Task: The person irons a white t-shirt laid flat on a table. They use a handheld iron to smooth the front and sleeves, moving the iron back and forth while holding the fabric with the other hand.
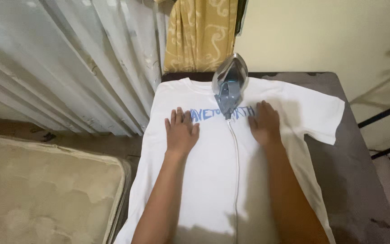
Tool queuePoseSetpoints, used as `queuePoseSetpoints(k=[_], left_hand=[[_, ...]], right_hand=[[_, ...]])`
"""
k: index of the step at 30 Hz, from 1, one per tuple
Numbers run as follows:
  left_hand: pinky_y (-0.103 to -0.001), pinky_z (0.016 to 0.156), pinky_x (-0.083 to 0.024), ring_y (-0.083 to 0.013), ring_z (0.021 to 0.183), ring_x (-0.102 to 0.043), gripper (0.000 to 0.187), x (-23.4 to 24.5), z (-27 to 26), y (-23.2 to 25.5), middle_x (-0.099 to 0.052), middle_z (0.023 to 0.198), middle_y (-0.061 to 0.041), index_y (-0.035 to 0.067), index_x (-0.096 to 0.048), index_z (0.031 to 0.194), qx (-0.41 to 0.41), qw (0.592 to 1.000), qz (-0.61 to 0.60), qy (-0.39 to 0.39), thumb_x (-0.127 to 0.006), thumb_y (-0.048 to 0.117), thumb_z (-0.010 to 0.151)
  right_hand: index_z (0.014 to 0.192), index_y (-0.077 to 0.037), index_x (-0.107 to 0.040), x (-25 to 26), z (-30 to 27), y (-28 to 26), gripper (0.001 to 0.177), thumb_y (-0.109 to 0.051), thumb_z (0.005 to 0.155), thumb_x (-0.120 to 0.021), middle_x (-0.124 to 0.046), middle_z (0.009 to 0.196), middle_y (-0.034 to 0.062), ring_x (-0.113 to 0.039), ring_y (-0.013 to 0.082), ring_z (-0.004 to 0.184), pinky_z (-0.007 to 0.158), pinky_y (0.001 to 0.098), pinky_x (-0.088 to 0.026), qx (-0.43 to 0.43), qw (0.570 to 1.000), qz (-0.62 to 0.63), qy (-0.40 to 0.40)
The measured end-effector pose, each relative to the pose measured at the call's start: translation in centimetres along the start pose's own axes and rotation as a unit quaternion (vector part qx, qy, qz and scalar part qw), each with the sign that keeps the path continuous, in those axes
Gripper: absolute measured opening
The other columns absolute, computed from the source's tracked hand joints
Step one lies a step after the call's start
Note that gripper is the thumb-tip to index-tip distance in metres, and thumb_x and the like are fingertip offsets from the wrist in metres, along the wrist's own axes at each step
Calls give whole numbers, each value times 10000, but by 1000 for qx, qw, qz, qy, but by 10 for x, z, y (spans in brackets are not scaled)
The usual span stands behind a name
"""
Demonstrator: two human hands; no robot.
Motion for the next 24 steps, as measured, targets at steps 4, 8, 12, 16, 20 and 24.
queuePoseSetpoints(k=[4,8,12,16,20,24], left_hand=[[-619,1197,-174,-432,1497,-271,615,11,-21,-11,-372,1582,-261,30,-501,1478,-34,999,12,40,-534,373,968],[-607,1198,-189,-429,1494,-281,603,13,-32,-12,-378,1576,-263,17,-518,1460,-33,998,27,53,-532,369,971],[-613,1192,-202,-439,1492,-295,578,18,-33,-7,-398,1559,-277,-5,-534,1435,-34,998,11,50,-568,320,959],[-622,1196,-223,-420,1487,-342,519,19,-34,-1,-451,1541,-266,9,-574,1395,-71,994,-59,60,-598,249,935],[-616,1187,-249,-428,1475,-359,511,16,-30,-1,-462,1528,-283,-8,-582,1364,-80,993,-58,62,-616,248,924],[-610,1198,-245,-439,1478,-348,498,12,-31,-3,-450,1533,-290,-5,-587,1362,-81,993,-56,68,-622,245,933]], right_hand=[[1342,48,-590,14,-5,-10,506,-243,935,-664,-541,1450,310,-495,450,1357,1105,569,-384,-11,998,19,-51],[1337,17,-592,28,-13,-24,491,-247,928,-658,-542,1452,300,-492,446,1362,1098,588,-374,-7,999,-3,-43],[1346,29,-564,38,-8,-42,527,-268,923,-667,-555,1414,283,-513,438,1325,1068,577,-386,16,999,-14,-49],[1385,65,-517,43,-1,-71,540,-189,937,-680,-565,1362,284,-528,444,1278,1100,499,-412,-19,985,164,-53],[1381,74,-505,48,14,-99,580,-150,898,-733,-584,1298,277,-556,427,1234,1061,464,-438,-10,964,267,23],[1247,43,-541,42,31,-112,451,-153,901,-755,-657,1146,244,-645,397,1095,948,440,-507,-38,962,270,24]])
Point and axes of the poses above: each hand's wrist, its own z-axis towards the middle knuckle, its own x-axis out of the back of the hand, y = z × x, the point moved 2 cm from there along z, towards the middle knuckle
